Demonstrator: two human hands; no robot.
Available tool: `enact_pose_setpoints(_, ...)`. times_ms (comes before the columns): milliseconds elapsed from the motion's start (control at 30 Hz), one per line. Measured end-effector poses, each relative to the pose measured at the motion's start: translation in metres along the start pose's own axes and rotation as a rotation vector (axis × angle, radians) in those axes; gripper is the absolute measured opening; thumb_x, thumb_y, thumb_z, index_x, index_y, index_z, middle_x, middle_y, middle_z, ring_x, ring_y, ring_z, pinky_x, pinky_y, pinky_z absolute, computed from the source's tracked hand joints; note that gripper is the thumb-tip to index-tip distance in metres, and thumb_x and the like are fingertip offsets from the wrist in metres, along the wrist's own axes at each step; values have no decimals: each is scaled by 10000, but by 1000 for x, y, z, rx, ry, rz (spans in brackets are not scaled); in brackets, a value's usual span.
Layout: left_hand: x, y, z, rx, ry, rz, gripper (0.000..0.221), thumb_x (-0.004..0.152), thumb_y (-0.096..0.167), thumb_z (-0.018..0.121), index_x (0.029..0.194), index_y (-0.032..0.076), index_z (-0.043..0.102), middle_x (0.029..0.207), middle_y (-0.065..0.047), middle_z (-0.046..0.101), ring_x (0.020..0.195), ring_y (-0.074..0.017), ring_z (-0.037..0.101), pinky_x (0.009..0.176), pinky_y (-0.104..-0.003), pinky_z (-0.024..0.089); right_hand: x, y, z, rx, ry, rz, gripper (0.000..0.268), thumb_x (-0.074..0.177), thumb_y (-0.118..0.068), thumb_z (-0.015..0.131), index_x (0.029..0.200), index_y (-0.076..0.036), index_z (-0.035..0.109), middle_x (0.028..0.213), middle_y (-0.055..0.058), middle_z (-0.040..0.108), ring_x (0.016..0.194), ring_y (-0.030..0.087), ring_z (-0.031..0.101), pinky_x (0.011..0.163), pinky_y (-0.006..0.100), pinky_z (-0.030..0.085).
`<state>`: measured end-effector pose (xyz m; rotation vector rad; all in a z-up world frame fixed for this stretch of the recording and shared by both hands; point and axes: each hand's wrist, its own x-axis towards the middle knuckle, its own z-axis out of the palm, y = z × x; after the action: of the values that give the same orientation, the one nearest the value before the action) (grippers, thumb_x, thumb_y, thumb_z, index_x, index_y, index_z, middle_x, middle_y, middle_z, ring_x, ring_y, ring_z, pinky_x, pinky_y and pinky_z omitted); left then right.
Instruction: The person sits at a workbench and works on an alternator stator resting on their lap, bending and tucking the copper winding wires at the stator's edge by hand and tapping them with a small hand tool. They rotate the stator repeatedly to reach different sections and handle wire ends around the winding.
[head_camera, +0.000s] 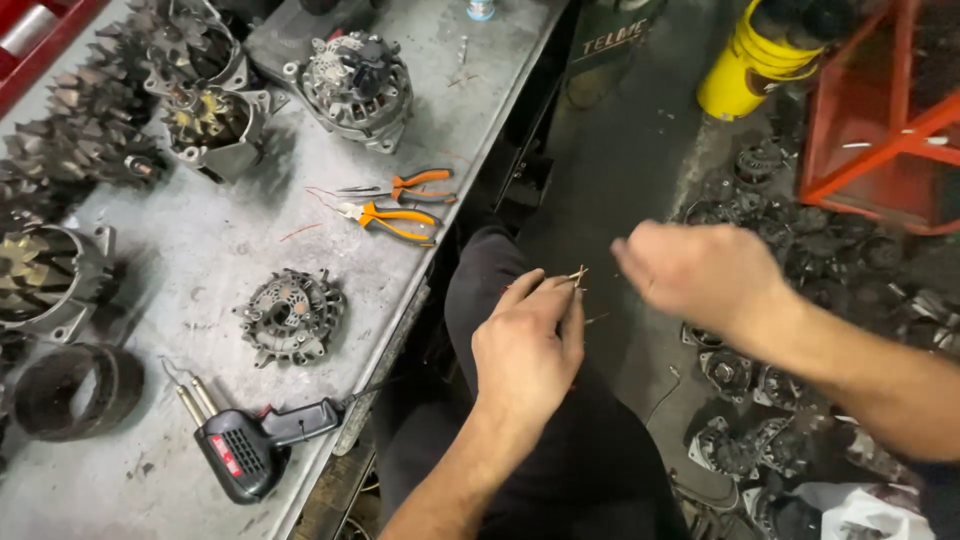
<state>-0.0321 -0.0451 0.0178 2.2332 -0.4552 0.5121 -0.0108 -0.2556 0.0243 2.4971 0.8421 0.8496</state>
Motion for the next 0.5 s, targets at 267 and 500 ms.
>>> enact_pose_setpoints(267, -2, 3, 2, -4, 28, 22, 104, 859, 69, 683, 955, 80, 719, 1016, 4, 766, 1061, -281, 729, 778, -344, 573, -4, 6, 9, 94, -107, 244, 343, 1033, -285, 664, 755, -145, 522, 609, 10, 596, 434, 244, 550, 417, 342, 435)
enact_pose_setpoints(500, -6, 6, 13, 42, 65, 4, 115, 864, 82, 677, 970, 59, 718, 1054, -30, 756, 1068, -310, 720, 778, -368, 572, -6, -6, 1, 97, -91, 176, 374, 1033, -334, 625, 717, -168, 516, 589, 10, 598, 403, 247, 542, 373, 359, 406)
